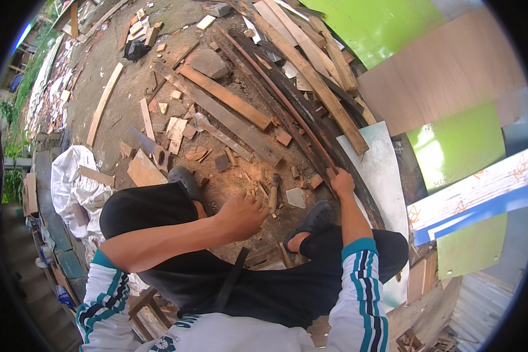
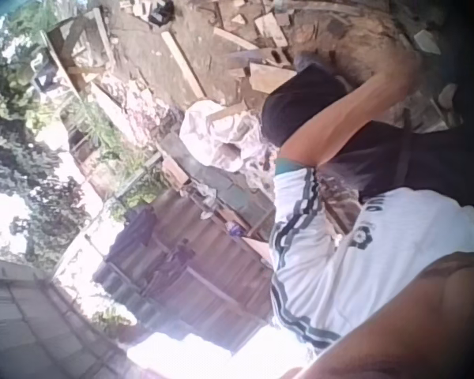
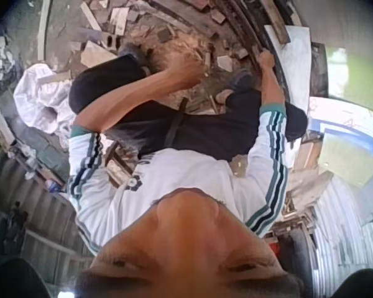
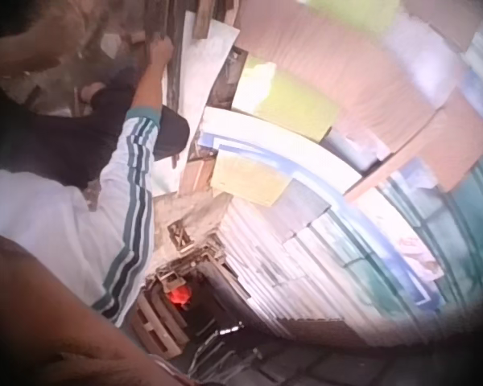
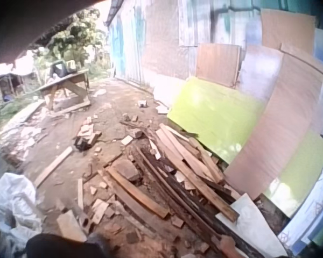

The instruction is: The person sits on the ground and repeatedly strikes a wooden plank with a hammer to break it into smaller pieces. They reposition the wood and continue breaking it until it is reduced to small fragments.

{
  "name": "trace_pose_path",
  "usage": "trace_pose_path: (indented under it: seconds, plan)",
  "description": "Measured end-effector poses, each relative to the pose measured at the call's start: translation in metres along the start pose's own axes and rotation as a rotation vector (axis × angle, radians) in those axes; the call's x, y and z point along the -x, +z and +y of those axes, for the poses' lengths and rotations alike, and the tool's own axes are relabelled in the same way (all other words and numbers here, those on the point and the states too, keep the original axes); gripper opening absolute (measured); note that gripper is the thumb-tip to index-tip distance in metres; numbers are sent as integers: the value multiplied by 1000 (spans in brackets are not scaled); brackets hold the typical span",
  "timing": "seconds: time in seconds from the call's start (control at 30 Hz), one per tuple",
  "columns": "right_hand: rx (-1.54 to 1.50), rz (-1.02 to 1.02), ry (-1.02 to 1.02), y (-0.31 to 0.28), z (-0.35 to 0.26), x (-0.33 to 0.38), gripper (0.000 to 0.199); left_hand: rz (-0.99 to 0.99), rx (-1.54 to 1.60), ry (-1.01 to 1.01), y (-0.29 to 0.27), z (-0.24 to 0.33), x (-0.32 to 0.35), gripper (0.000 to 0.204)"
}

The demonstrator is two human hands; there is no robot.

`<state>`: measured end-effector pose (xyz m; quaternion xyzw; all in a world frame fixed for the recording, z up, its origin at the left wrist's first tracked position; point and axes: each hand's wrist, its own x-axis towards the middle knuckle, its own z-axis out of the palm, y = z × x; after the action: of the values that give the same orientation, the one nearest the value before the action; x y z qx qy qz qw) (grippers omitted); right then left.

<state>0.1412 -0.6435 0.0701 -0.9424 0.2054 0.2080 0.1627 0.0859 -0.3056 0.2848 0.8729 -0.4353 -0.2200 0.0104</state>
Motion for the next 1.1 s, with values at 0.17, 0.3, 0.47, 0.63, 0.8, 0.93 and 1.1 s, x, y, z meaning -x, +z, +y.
trace_pose_path:
  seconds: [0.17,0.3,0.47,0.63,0.8,0.93,1.1]
  plan:
    - [-55,2,-6,-14,19,-15,35,78,-31,-8,-11,2,8,38]
    - [-160,12,-32,-42,20,-15,38,131,-42,-20,-15,-3,20,35]
    - [-181,161,-54,-93,0,-5,54,123,-24,-47,-22,-6,29,29]
    - [54,327,-3,-166,-64,48,78,-5,8,-82,-41,-19,27,32]
    - [111,386,13,-217,-69,87,75,104,92,-162,-78,-49,28,48]
    - [98,472,23,-225,-49,109,71,184,195,-280,-115,-90,39,58]
    - [74,555,-5,-228,-25,122,65,293,374,-499,-130,-135,57,66]
